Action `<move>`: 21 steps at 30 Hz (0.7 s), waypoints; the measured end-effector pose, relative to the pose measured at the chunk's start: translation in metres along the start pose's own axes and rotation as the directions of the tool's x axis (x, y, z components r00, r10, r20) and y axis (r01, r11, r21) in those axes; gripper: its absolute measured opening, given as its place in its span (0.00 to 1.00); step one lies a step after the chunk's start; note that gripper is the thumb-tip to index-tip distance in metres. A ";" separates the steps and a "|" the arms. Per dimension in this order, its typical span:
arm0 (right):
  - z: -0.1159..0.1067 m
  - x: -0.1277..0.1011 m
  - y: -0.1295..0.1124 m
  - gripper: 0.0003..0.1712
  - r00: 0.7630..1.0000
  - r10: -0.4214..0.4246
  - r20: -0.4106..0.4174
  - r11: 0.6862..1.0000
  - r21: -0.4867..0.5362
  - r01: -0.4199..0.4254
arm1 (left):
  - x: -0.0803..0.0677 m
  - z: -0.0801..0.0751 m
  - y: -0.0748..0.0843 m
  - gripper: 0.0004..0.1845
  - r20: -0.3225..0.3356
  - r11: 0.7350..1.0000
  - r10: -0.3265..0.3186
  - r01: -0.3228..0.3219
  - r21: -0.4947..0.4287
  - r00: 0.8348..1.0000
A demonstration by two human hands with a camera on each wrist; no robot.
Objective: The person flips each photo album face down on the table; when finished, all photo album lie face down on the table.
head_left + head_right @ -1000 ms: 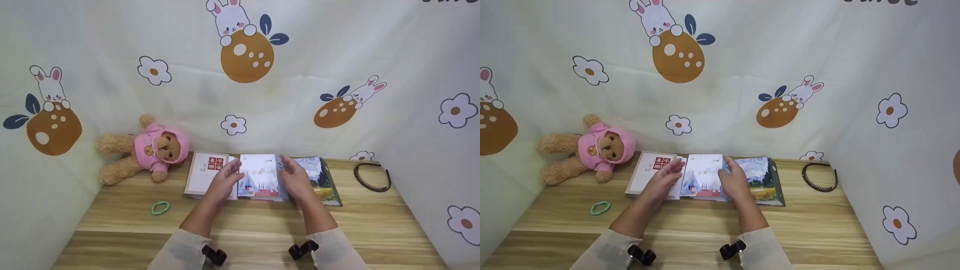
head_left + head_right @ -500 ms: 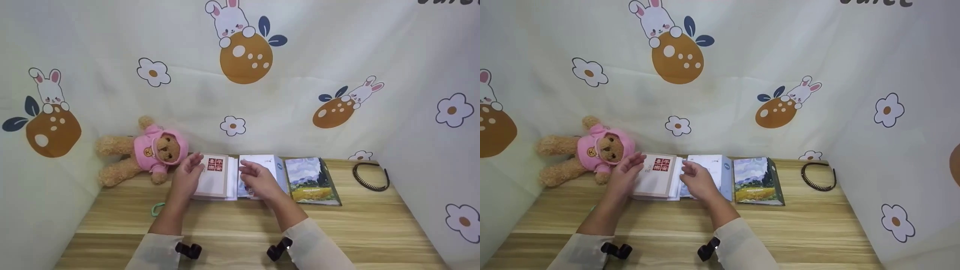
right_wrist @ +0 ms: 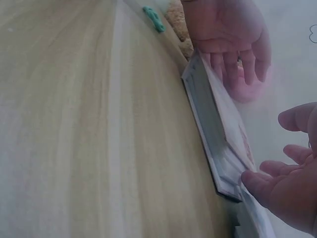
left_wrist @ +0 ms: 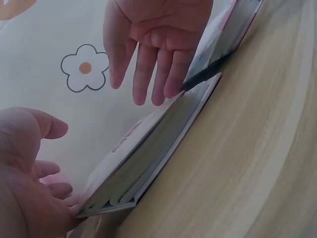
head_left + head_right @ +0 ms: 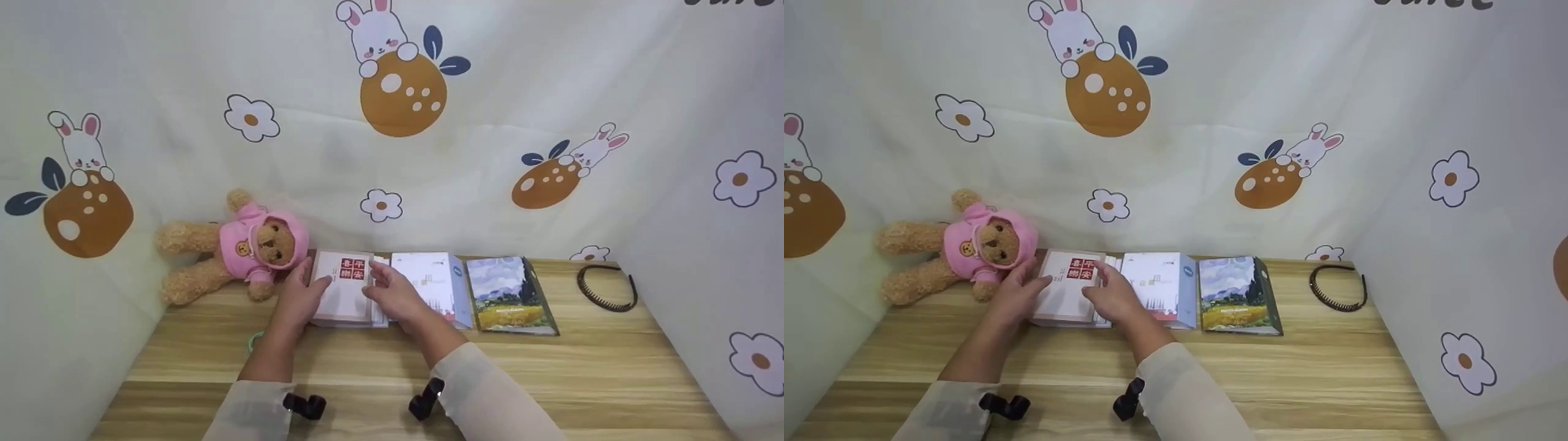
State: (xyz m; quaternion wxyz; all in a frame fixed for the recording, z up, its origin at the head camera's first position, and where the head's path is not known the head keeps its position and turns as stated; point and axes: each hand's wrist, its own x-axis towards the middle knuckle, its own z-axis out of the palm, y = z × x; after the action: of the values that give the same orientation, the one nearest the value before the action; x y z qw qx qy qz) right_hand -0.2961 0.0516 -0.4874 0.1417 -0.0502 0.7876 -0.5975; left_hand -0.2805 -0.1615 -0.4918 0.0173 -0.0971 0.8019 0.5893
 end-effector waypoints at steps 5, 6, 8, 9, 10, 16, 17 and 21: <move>0.007 -0.001 0.004 0.40 1.000 0.000 0.011 0.999 -0.032 0.000 | 0.001 0.001 -0.003 0.43 0.018 0.998 -0.026 0.027 -0.060 1.000; 0.008 -0.002 0.004 0.40 1.000 -0.002 0.015 0.999 -0.039 0.002 | 0.001 0.000 -0.002 0.42 0.021 0.996 -0.029 0.030 -0.081 0.999; 0.010 -0.002 0.003 0.40 1.000 -0.006 0.026 0.999 -0.046 0.008 | 0.000 -0.001 0.000 0.42 0.020 0.992 -0.031 0.033 -0.120 0.999; 0.011 -0.002 0.002 0.40 1.000 -0.011 0.030 0.999 -0.052 0.012 | -0.001 -0.002 0.001 0.41 0.016 0.990 -0.030 0.032 -0.138 0.999; 0.012 -0.002 0.002 0.40 0.999 -0.012 0.033 0.998 -0.062 0.014 | -0.002 -0.002 0.003 0.41 0.015 0.987 -0.031 0.033 -0.155 0.999; 0.013 -0.002 -0.004 0.42 0.997 -0.034 0.072 0.999 -0.038 0.037 | -0.008 -0.002 0.016 0.35 -0.034 0.948 0.033 -0.042 -0.316 0.999; 0.013 -0.002 -0.006 0.42 0.996 -0.040 0.081 0.999 -0.015 0.041 | -0.009 -0.001 0.018 0.34 -0.042 0.937 0.049 -0.061 -0.345 0.998; 0.012 -0.006 -0.018 0.40 0.993 -0.035 0.111 0.999 0.040 0.031 | -0.016 0.001 0.029 0.31 -0.037 0.888 0.093 -0.100 -0.449 0.995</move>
State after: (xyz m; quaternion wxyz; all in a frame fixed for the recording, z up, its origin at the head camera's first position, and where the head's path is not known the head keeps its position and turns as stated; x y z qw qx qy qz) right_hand -0.2883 0.0369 -0.4722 0.1765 -0.0938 0.7659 -0.6111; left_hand -0.2697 -0.1500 -0.4626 -0.0407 -0.0627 0.6475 0.7584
